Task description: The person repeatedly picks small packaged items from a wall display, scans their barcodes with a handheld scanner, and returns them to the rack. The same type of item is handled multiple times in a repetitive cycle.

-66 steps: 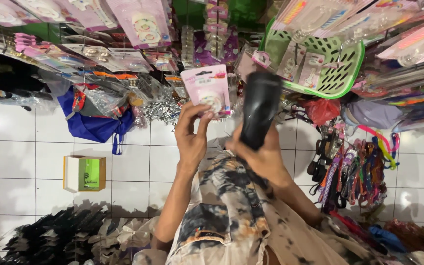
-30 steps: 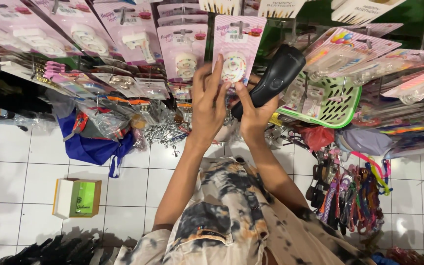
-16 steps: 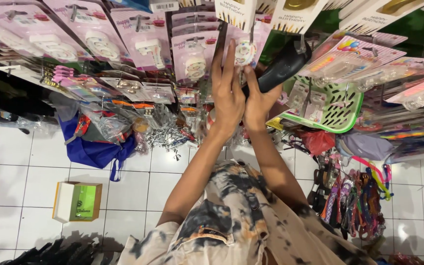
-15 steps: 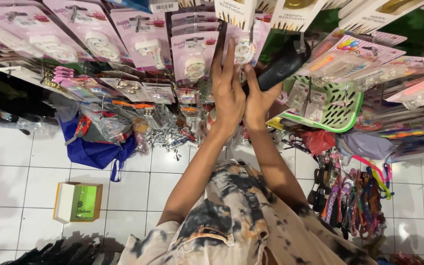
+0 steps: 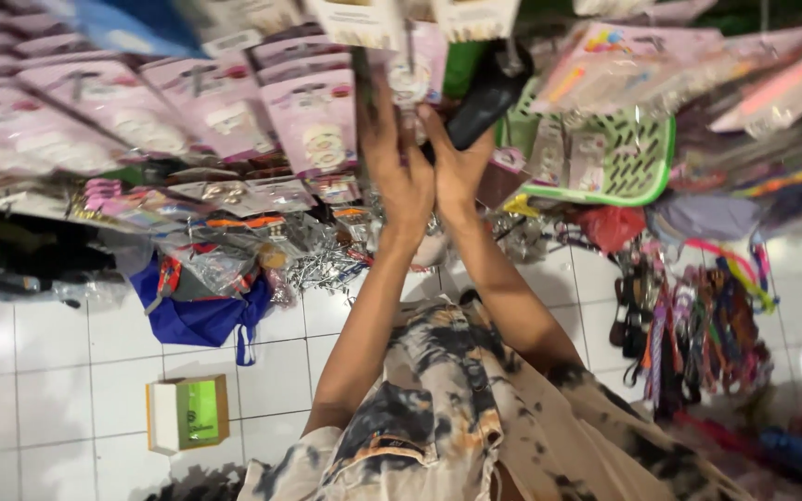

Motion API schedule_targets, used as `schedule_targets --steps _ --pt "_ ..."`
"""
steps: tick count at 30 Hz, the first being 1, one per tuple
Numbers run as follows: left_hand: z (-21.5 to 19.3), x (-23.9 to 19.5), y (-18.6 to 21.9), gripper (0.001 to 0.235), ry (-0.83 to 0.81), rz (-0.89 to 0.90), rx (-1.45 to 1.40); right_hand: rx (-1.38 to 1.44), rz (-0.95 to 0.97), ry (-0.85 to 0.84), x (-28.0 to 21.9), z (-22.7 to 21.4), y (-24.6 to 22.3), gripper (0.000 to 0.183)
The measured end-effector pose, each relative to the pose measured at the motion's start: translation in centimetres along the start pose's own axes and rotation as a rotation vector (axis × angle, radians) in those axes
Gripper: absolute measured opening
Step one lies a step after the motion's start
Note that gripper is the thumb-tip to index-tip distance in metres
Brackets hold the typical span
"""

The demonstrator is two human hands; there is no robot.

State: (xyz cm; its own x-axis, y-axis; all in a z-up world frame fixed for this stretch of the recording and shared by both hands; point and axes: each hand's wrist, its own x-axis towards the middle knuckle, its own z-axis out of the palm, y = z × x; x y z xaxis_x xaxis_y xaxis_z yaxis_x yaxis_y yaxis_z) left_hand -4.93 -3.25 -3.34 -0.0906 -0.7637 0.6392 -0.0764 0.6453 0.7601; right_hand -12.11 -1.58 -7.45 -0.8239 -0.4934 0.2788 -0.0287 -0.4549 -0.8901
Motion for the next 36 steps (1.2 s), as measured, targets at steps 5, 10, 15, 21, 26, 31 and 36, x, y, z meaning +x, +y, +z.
schedule_targets --steps 5,10,15,21,26,31,36 --pt "-1.1 -3.1 0.9 0.059 -0.147 -0.133 -0.006 -0.119 0.073 -0.001 -2.6 -1.8 -1.8 0.024" --pt "-1.3 -6.8 2.1 0.064 -0.29 -0.258 -0.083 -0.267 0.151 0.027 -6.6 -7.0 -2.0 0.035" --pt "-1.0 -10.2 3.8 0.052 -0.232 -0.321 -0.188 -0.325 0.22 -0.216 -9.8 -13.8 -4.1 0.035" --pt "2.2 -14.1 3.2 0.021 -0.356 -0.448 -0.294 -0.605 0.436 -0.063 -9.0 -22.1 -5.1 0.057" --pt "7.5 -14.8 4.1 0.018 -0.657 -0.294 -0.119 -0.695 0.318 0.047 -6.9 -28.5 -2.0 0.062" --pt "13.5 -14.9 4.4 0.025 -0.808 -0.153 -0.066 -0.647 0.37 0.025 -3.7 -31.7 -2.1 0.054" --pt "19.2 -17.5 -1.2 0.031 -0.863 -0.018 0.216 -0.388 0.527 0.046 -0.5 -32.3 -4.9 0.049"
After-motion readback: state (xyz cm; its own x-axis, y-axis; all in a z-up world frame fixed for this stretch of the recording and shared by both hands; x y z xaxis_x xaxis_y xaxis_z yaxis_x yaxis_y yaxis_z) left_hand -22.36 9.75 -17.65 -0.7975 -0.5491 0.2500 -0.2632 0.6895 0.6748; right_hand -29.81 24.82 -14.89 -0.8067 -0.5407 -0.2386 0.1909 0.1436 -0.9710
